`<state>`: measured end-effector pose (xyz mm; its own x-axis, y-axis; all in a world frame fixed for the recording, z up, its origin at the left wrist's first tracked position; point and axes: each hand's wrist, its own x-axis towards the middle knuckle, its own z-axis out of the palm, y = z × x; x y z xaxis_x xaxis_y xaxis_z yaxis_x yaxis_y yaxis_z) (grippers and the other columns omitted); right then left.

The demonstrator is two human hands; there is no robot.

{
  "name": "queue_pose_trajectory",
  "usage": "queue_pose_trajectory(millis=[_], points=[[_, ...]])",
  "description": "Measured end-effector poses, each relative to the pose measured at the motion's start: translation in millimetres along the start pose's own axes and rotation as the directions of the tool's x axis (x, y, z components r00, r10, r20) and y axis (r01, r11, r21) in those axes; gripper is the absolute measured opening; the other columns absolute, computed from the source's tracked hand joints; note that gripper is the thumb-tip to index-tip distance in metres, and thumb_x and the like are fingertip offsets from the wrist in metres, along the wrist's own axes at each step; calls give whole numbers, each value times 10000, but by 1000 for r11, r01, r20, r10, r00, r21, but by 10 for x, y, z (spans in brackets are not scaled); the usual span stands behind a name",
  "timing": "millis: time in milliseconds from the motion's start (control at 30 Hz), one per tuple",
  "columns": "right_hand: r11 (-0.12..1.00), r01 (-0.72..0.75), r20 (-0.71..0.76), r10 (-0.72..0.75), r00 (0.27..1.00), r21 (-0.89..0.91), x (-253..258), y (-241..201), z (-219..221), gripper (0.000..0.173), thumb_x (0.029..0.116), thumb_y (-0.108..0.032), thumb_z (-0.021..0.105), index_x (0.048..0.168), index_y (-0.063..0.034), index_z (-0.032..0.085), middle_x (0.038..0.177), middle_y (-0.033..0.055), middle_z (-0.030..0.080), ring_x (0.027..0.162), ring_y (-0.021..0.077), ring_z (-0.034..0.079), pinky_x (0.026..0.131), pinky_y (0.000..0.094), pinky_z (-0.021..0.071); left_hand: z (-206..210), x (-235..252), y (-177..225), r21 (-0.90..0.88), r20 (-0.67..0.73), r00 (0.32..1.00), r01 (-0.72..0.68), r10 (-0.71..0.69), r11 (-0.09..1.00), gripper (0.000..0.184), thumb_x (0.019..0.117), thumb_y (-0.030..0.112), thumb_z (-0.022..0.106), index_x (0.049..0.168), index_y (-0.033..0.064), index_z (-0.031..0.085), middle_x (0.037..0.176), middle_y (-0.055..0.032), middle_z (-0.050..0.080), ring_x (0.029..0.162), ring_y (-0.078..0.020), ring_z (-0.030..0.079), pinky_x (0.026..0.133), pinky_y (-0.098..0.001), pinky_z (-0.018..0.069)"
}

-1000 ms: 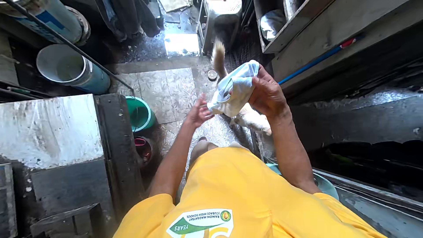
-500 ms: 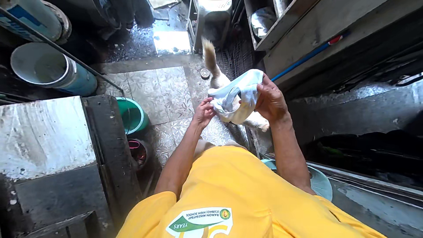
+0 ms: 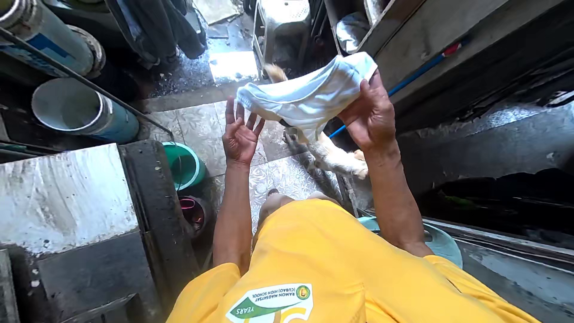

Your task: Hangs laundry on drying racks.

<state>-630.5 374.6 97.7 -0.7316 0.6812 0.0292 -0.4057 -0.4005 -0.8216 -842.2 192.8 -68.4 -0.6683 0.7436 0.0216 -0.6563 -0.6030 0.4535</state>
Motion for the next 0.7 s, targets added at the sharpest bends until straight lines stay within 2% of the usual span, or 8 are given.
queue_pose_trajectory(millis=[100,267,333,367,433,533,633,700], points=[[998,24,60,-27,998,62,62,-72,143,616,1076,-149,375,1615,-215,84,1486,215,438,1322,406,515,1027,660,475,104,25,-124,9,-85,996,-29,30,1000,617,1003,78,436,1579,201,254,1525,-131,468,1326,-331,547,1096,-537,466],[999,30,135,-26,991,-31,142,-62,352,698,1049,-189,453,1619,-225,52,1478,196,456,1297,378,543,1011,613,510,115,35,-437,-55,-180,976,110,-118,992,538,1043,132,405,1561,227,297,1554,-123,438,1325,-357,549,1038,-574,502],[980,14,113,9,994,-200,136,-50,371,613,1081,-200,427,1616,-179,129,1408,182,539,1220,340,612,981,552,555,135,29,-465,124,-329,923,254,-202,959,473,1054,179,464,1516,198,365,1441,-118,542,1220,-312,621,964,-511,555],[957,2,80,22,997,-289,136,-23,377,562,1079,-194,449,1596,-150,231,1348,166,591,1161,313,647,949,520,579,145,25,-449,276,-409,889,333,-204,902,468,1034,180,530,1488,160,420,1395,-115,575,1176,-283,637,931,-482,568],[916,-3,49,25,998,-402,182,54,354,490,1051,-150,501,1526,-104,386,1275,144,643,1078,271,685,885,472,611,195,49,-401,556,-475,875,378,-90,740,433,971,156,659,1384,77,556,1345,-141,601,1163,-273,613,927,-488,536],[905,-4,69,37,997,-426,204,177,258,385,1038,-92,517,1419,-44,507,1178,131,684,1001,222,704,856,418,618,387,55,-299,803,-242,963,130,120,581,295,973,175,678,1217,10,670,1214,-152,667,1080,-217,650,951,-412,547],[908,-6,111,57,992,-419,217,260,255,348,1021,-68,540,1364,-17,533,1139,120,689,990,198,700,875,399,608,751,81,-96,839,56,995,-95,88,536,394,1102,210,392,1154,-22,706,1132,-109,738,1103,-152,672,1000,-370,520],[907,9,151,60,987,-421,251,292,295,369,1004,-61,563,1369,-18,529,1142,105,687,995,183,695,886,383,602,927,126,-8,843,120,993,-99,-6,529,570,1128,309,250,1143,-27,710,1103,-93,753,1086,-129,681,1013,-370,511]])
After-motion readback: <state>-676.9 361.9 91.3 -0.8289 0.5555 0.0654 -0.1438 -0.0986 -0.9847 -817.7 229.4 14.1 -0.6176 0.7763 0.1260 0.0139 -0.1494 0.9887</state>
